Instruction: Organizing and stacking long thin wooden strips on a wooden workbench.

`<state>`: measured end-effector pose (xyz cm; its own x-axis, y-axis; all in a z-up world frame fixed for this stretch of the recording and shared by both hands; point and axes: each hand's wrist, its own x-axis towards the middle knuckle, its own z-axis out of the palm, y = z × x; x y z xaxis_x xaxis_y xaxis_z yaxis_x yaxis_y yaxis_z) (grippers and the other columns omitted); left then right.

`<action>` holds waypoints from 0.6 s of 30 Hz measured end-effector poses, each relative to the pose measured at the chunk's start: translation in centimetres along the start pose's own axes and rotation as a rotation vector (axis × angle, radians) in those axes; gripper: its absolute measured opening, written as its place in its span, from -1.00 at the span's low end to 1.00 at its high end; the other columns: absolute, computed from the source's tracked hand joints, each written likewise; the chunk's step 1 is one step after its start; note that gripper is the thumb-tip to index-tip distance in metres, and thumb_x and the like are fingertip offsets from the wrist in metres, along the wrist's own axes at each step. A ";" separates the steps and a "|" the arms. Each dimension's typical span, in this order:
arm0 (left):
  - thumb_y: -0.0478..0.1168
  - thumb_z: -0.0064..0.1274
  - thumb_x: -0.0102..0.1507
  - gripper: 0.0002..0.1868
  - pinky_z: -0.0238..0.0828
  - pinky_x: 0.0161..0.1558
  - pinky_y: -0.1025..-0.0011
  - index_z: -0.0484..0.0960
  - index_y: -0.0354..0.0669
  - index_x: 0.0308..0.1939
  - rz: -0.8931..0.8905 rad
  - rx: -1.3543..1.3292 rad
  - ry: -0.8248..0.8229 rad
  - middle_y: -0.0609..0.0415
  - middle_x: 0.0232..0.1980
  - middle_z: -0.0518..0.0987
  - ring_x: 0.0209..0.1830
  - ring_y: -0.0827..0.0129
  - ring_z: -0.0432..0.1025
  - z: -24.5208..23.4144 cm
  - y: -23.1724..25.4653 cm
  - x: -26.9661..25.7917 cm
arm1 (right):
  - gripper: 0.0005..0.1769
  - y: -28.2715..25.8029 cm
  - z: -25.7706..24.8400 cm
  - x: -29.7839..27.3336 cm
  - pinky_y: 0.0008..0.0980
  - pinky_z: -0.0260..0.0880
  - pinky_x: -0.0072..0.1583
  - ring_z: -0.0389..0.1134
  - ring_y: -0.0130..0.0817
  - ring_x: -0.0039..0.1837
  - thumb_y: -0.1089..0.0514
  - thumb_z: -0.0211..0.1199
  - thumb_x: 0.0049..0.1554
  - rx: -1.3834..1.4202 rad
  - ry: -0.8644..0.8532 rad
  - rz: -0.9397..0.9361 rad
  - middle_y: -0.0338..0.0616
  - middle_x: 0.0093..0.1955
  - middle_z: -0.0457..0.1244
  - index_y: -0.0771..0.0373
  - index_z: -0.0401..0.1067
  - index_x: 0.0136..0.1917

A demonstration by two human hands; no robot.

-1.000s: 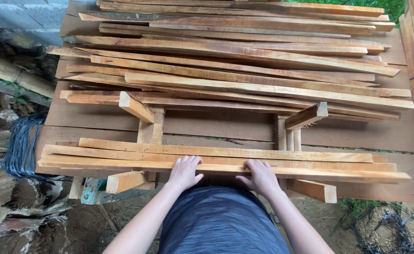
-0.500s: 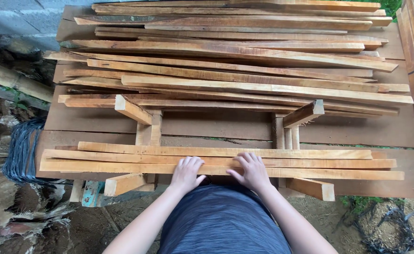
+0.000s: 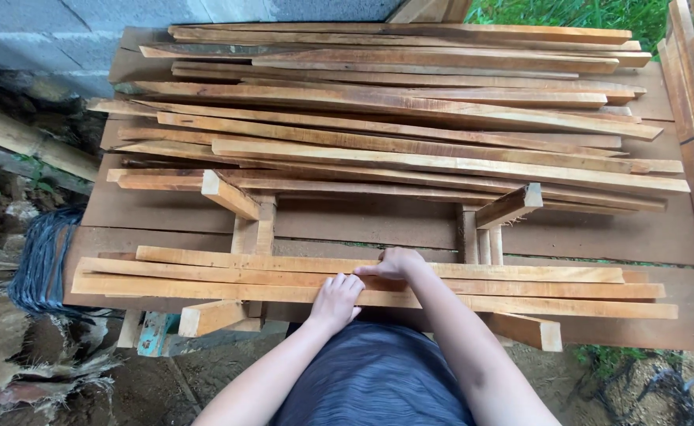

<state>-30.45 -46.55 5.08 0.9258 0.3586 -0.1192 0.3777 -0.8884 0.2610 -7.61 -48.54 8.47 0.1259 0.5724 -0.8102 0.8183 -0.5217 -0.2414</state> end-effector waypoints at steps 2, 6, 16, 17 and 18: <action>0.00 0.36 -0.02 -0.46 0.32 0.01 0.29 0.44 0.09 -0.06 -0.038 -0.018 -0.020 0.21 -0.03 0.39 0.08 0.28 0.31 -0.2 0.2 0.1 | -0.19 0.2 0.1 0.4 -0.11 0.41 0.31 0.40 -0.12 0.33 -0.66 0.01 -0.17 -0.023 0.006 -0.003 -0.18 0.16 0.43 -0.14 0.62 0.05; 0.00 0.29 0.06 -0.55 0.34 0.03 0.20 0.46 0.03 -0.08 -0.131 -0.073 -0.141 0.12 0.00 0.44 0.07 0.19 0.34 -3.2 1.6 0.9 | -0.29 -0.4 -0.7 0.3 -0.09 0.39 0.33 0.39 -0.14 0.35 -0.48 0.01 -0.12 -0.062 -0.068 0.009 -0.16 0.20 0.42 -0.11 0.61 0.08; 0.21 0.17 0.13 -0.52 0.43 -0.06 0.11 0.67 -0.08 -0.16 -0.115 -0.093 -0.336 -0.02 -0.05 0.62 -0.06 0.06 0.55 -1.8 0.1 4.5 | -0.05 -1.0 -3.1 -2.2 -0.07 0.33 0.40 0.32 -0.07 0.43 -0.62 -0.06 -0.07 0.018 -0.138 -0.032 0.04 0.30 0.36 0.10 0.55 0.20; 0.22 0.12 0.16 -0.55 0.42 -0.04 0.09 0.69 -0.06 -0.21 -0.129 -0.139 -0.411 -0.03 -0.10 0.65 -0.06 0.02 0.57 -1.9 -0.3 5.1 | -0.10 -0.8 -2.8 -1.8 -0.05 0.32 0.41 0.33 -0.08 0.43 -0.64 -0.09 -0.01 0.124 -0.104 -0.018 -0.05 0.29 0.37 0.02 0.53 0.22; 0.23 0.07 0.20 -0.56 0.40 -0.02 0.07 0.71 -0.05 -0.25 -0.143 -0.185 -0.486 -0.04 -0.16 0.67 -0.07 -0.02 0.58 -1.9 -0.7 5.8 | -0.15 -0.5 -2.5 -1.5 -0.03 0.31 0.42 0.33 -0.09 0.42 -0.65 -0.12 0.04 0.229 -0.070 -0.003 -0.14 0.28 0.39 -0.06 0.51 0.23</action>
<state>-25.33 -43.26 6.03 0.7694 0.2592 -0.5838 0.5357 -0.7597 0.3688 -6.80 -47.52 11.13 0.0781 0.5329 -0.8425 0.6687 -0.6548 -0.3522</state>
